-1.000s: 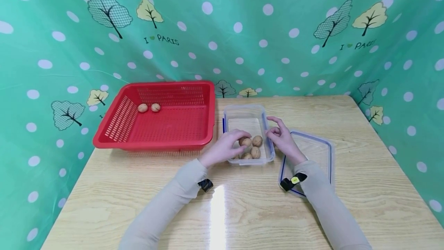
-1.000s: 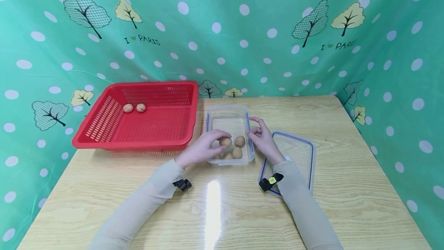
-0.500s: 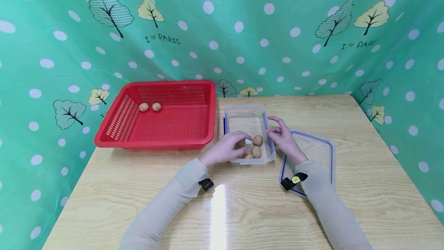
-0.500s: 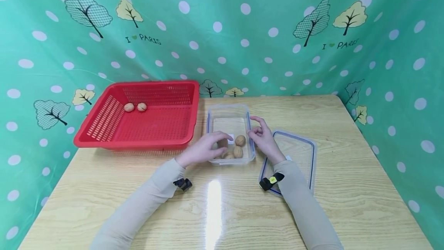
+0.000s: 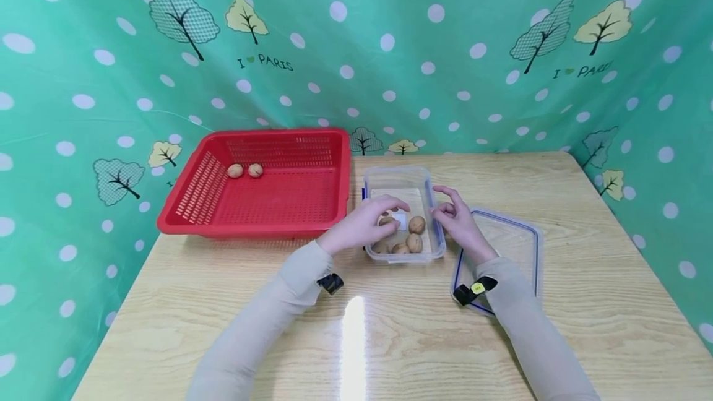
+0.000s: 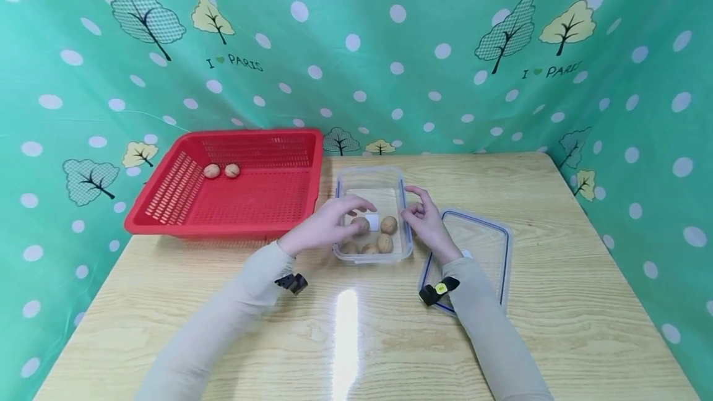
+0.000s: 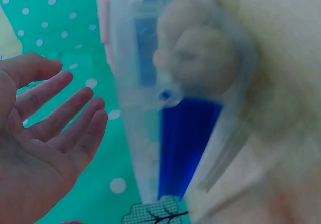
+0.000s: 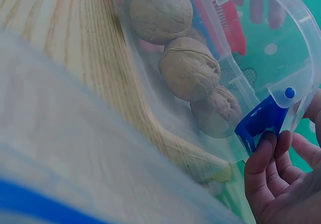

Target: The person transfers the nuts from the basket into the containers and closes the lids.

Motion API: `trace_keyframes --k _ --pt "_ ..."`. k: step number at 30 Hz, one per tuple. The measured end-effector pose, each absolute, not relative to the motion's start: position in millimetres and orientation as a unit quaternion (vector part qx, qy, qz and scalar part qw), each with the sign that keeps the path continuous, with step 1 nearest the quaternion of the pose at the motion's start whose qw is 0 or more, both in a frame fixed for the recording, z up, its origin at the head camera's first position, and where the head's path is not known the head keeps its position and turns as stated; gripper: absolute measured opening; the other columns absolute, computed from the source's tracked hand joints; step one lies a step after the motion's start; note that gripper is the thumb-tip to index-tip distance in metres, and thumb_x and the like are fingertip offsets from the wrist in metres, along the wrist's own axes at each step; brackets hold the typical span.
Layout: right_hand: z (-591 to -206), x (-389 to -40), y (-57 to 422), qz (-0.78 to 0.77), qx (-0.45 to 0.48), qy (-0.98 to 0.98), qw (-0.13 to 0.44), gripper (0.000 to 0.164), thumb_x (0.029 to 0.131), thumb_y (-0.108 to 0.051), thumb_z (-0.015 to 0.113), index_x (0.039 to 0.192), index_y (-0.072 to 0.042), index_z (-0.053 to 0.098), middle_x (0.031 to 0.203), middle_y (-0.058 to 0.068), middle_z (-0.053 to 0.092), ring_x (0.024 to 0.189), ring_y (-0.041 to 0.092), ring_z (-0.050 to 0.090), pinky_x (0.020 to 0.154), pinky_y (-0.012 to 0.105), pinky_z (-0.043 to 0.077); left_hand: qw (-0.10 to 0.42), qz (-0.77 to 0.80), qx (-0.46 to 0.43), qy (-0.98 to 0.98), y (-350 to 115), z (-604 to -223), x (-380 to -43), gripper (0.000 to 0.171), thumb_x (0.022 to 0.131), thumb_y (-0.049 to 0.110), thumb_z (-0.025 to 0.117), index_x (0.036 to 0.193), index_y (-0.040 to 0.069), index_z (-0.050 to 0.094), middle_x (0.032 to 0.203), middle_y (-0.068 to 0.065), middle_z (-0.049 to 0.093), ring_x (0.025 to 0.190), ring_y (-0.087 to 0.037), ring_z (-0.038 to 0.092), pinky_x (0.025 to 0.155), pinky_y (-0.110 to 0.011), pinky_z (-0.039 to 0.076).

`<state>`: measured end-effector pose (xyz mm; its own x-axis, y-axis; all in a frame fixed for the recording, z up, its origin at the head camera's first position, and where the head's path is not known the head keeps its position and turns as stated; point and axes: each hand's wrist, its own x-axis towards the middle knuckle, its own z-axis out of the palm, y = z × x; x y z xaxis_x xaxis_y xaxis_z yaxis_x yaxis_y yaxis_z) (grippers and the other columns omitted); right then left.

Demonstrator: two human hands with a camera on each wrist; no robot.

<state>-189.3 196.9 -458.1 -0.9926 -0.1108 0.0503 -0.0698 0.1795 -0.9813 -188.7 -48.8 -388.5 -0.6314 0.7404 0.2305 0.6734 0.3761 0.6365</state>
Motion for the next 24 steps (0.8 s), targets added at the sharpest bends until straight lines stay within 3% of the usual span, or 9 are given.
trace_keyframes --k 9,16,24 --pt "-456.7 -187.4 198.0 -0.633 -0.051 0.772 0.019 0.052 0.096 -0.005 0.054 0.145 -0.012 0.037 0.094 0.025 0.057 0.072 0.010 0.053 0.060 0.020 0.041 0.041 0.369 0.411 0.832 -56.8 -366.2 -205.4 0.029 0.093 0.003 0.057 0.121 -0.002 0.060 0.123 -0.014 0.062 0.109 -0.028 0.058 0.090 -0.031 0.049" --pt "-458.9 -190.0 198.1 -0.635 -0.054 0.771 0.017 0.052 0.096 -0.004 0.054 0.145 -0.012 0.038 0.086 0.010 0.058 0.067 0.008 0.049 0.057 0.020 0.039 0.039 0.425 0.380 0.821 -70.7 -362.6 -215.0 0.026 0.093 0.000 0.057 0.118 -0.002 0.062 0.119 -0.013 0.063 0.105 -0.025 0.061 0.086 -0.028 0.051" --pt "-454.8 -187.8 195.2 -0.634 -0.053 0.771 0.029 0.055 0.096 -0.005 0.055 0.147 -0.011 0.035 0.085 0.007 0.057 0.067 0.008 0.048 0.058 0.021 0.039 0.047 0.441 0.320 0.837 -94.7 -352.4 -219.9 0.026 0.095 0.003 0.057 0.120 0.000 0.061 0.119 -0.009 0.062 0.105 -0.020 0.059 0.088 -0.030 0.050"
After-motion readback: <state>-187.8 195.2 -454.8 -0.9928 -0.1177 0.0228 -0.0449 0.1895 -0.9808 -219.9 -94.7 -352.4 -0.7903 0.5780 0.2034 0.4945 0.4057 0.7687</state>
